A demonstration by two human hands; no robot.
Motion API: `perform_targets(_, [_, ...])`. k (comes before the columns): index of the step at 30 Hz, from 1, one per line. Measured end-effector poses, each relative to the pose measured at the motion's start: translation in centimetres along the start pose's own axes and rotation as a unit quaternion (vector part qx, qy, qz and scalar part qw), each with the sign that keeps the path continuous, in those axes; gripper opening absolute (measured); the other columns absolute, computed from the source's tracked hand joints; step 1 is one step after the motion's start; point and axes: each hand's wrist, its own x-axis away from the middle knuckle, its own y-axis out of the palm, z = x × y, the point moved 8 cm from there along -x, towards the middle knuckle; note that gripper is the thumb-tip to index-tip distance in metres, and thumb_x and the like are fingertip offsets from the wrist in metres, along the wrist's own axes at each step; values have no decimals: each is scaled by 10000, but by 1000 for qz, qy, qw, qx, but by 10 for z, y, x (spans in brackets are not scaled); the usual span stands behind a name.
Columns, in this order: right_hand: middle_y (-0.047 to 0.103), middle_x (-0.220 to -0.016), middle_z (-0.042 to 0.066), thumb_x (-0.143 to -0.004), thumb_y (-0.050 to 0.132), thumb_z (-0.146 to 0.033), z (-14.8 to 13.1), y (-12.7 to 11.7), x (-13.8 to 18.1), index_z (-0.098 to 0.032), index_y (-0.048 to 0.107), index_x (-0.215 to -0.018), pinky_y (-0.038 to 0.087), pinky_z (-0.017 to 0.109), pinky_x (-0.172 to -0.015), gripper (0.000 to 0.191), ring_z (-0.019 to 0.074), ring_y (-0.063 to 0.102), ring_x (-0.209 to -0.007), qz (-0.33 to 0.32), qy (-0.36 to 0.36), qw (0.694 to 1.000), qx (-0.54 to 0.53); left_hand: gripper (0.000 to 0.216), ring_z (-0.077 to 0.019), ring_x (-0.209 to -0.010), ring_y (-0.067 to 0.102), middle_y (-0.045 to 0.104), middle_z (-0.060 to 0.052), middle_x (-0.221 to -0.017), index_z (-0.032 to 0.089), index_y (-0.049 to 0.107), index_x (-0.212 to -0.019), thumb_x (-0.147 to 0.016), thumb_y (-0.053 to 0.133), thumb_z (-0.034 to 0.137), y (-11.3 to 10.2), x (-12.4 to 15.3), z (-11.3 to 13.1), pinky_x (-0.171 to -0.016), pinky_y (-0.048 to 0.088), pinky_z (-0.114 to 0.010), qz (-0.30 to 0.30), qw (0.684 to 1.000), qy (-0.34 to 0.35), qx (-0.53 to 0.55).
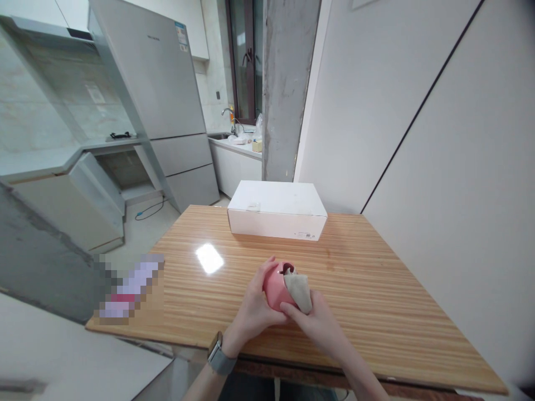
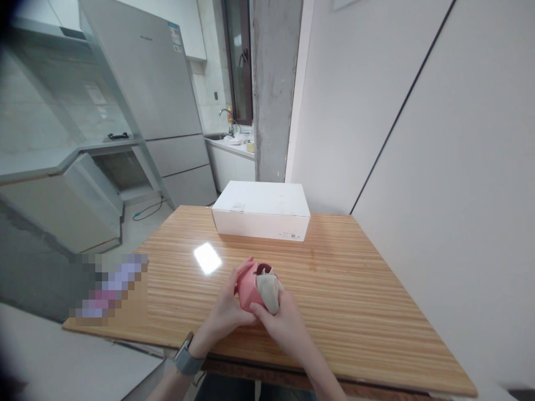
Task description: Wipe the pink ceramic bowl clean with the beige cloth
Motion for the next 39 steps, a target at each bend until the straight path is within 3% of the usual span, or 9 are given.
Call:
perform_targets(4, [718,-699,43,-655,737,-330,10,-4,3,-160,712,-770,520,313,-590,207,243,656,-669,50,45,995,-67,928,-340,-1375,369,371,-91,-1505,299,442,-1370,-543,856,220,1,1,0,-1105,367,-483,3,1000,-1,18])
perform_targets(8, [740,-719,66,-641,767,-402,11,-11,1,-137,725,-777,534,329,-635,300,254,669,-685,71,36,991,-109,1135,-342,-1351,407,361,-121,-1520,319,292,-1469,-511,896,379,6,-1,-10,-1066,415,-449,-27,980,-64,184])
perform_targets(12, [750,-761,79,-694,736,-422,6,-16,1,-132,720,-811,538,338,-652,313,265,675,-717,51,7,994,-96,881,-334,-1180,575,442,-122,-1472,347,295,-1466,-721,629,679,13,3,-34,-894,519,-491,-21,908,-218,356])
perform_targets(14, [741,-760,75,-728,715,-392,3,-17,4,-142,709,-849,537,343,-643,277,262,671,-709,49,-9,998,-49,786,-335,-1067,637,526,-129,-1397,313,377,-1435,-781,484,736,24,8,-39,-814,542,-507,-66,868,-280,405])
perform_targets(18, [709,-832,67,-821,617,-271,-27,-2,14,-202,663,-823,523,365,-737,83,244,648,-783,-10,-181,977,112,850,-346,-1092,629,668,-146,-1202,180,552,-1311,-761,399,810,42,11,-36,-904,508,-516,-148,814,-312,467])
perform_targets(23, [655,-769,29,-844,426,-81,-55,21,32,-229,592,-849,483,368,-773,223,201,592,-738,-56,-343,907,239,768,-333,-1186,587,710,-150,-1111,107,641,-1174,-793,444,743,40,-2,-38,-1104,374,-481,-79,821,-273,495])
perform_targets(26, [674,-823,50,-821,456,-97,-53,29,31,-214,591,-943,469,382,-792,216,220,595,-782,-59,-344,888,300,624,-317,-1183,594,721,-119,-1104,131,667,-1127,-842,454,643,39,-5,-39,-1097,388,-480,-65,816,-274,505])
perform_targets(30, [656,-737,55,-708,486,-69,-45,36,25,-206,570,-784,454,360,-698,177,222,576,-701,-53,-346,866,357,533,-317,-1179,596,746,-102,-1034,118,703,-1037,-835,498,567,30,-7,-41,-1097,388,-462,-51,820,-297,487])
perform_targets(39, [680,-801,79,-664,585,-82,-47,41,19,-182,612,-781,437,377,-744,156,254,585,-770,-66,-280,852,438,646,-294,-1165,607,732,-84,-1097,146,683,-1121,-844,441,678,34,-12,-46,-1109,383,-435,-59,839,-270,468])
